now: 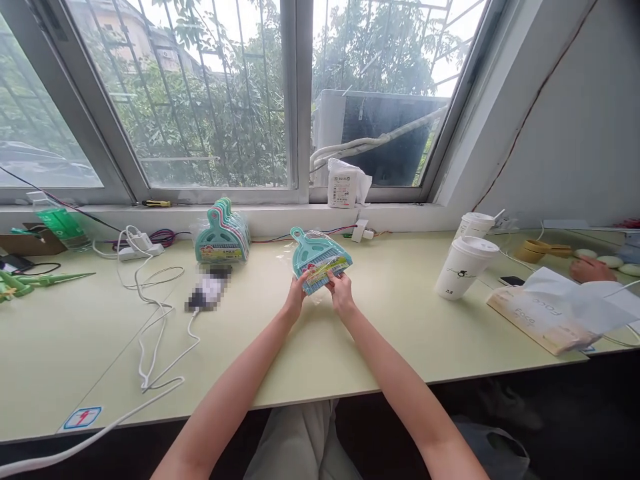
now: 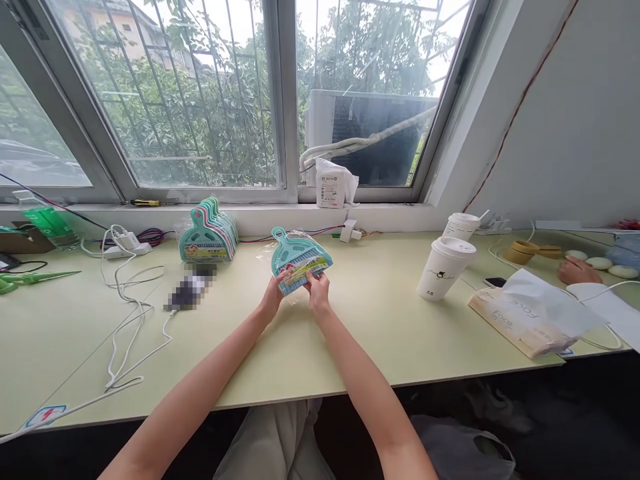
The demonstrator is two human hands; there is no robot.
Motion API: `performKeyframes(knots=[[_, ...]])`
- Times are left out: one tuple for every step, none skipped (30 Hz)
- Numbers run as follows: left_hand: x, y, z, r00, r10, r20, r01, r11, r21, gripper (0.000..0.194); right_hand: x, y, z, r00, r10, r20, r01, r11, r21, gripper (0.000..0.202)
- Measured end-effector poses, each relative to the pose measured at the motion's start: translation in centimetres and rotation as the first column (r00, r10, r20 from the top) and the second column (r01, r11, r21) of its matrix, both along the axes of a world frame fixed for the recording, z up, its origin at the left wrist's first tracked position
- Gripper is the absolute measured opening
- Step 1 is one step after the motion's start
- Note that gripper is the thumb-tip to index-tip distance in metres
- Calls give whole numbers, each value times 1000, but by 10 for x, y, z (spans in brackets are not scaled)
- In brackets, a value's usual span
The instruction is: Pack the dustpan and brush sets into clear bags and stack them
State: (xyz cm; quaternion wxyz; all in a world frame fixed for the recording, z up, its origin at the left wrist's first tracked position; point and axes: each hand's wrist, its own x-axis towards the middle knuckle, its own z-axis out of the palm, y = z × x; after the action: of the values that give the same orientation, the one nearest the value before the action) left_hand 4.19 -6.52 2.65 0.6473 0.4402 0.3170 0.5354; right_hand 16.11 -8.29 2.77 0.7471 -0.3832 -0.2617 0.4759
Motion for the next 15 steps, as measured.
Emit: performKeyframes(knots=[[-3, 2, 1, 999, 16, 38, -17, 1000, 6, 49, 0, 0, 0, 999, 34, 19, -34, 999, 1, 25], [-6, 3, 2, 998, 33, 58, -33, 999, 4, 48, 1, 0, 1, 997, 64, 45, -64, 998, 1, 25], [-9, 4, 3, 997, 40, 59, -40, 999, -2, 49, 1, 0, 1, 994, 86, 70, -86, 996, -2, 25], [-11, 4, 3, 998, 38, 44, -38, 999, -8, 50, 2, 1, 0, 991, 100, 87, -100, 995, -6, 25], [-12, 3, 2, 999, 27, 17, -27, 1000, -9, 53, 3, 1, 0, 990, 104, 93, -104, 995, -11, 25], [-12, 1, 1, 1000, 8, -15, -8, 1000, -2, 56, 4, 2, -1, 991, 98, 91, -97, 995, -19, 24], [-11, -2, 0, 998, -15, -54, 16, 1000, 12, 60, 7, 2, -1, 993, 84, 84, -82, 996, -29, 24], [-10, -5, -1, 995, -33, -96, 36, 999, 28, 64, 10, 3, -2, 995, 67, 80, -64, 997, -43, 24], [-8, -8, -2, 989, -52, -136, 58, 997, 42, 68, 13, 4, -2, 996, 48, 81, -43, 997, -57, 24], [-5, -12, -2, 983, -74, -170, 84, 995, 53, 71, 17, 5, -1, 996, 32, 87, -26, 997, -70, 24], [-3, -15, -3, 977, -96, -192, 109, 992, 61, 74, 21, 6, -1, 995, 26, 95, -19, 996, -82, 24], [0, -17, -3, 972, -112, -205, 128, 990, 66, 76, 25, 7, 0, 994, 32, 100, -22, 995, -93, 25], [2, -19, -3, 970, -121, -211, 139, 988, 71, 76, 28, 7, 2, 994, 44, 101, -33, 994, -102, 25], [3, -19, -3, 969, -124, -212, 143, 987, 77, 75, 30, 7, 3, 993, 61, 96, -51, 993, -108, 26], [3, -18, -2, 970, -118, -210, 138, 987, 83, 74, 32, 7, 4, 992, 83, 90, -73, 991, -113, 26]])
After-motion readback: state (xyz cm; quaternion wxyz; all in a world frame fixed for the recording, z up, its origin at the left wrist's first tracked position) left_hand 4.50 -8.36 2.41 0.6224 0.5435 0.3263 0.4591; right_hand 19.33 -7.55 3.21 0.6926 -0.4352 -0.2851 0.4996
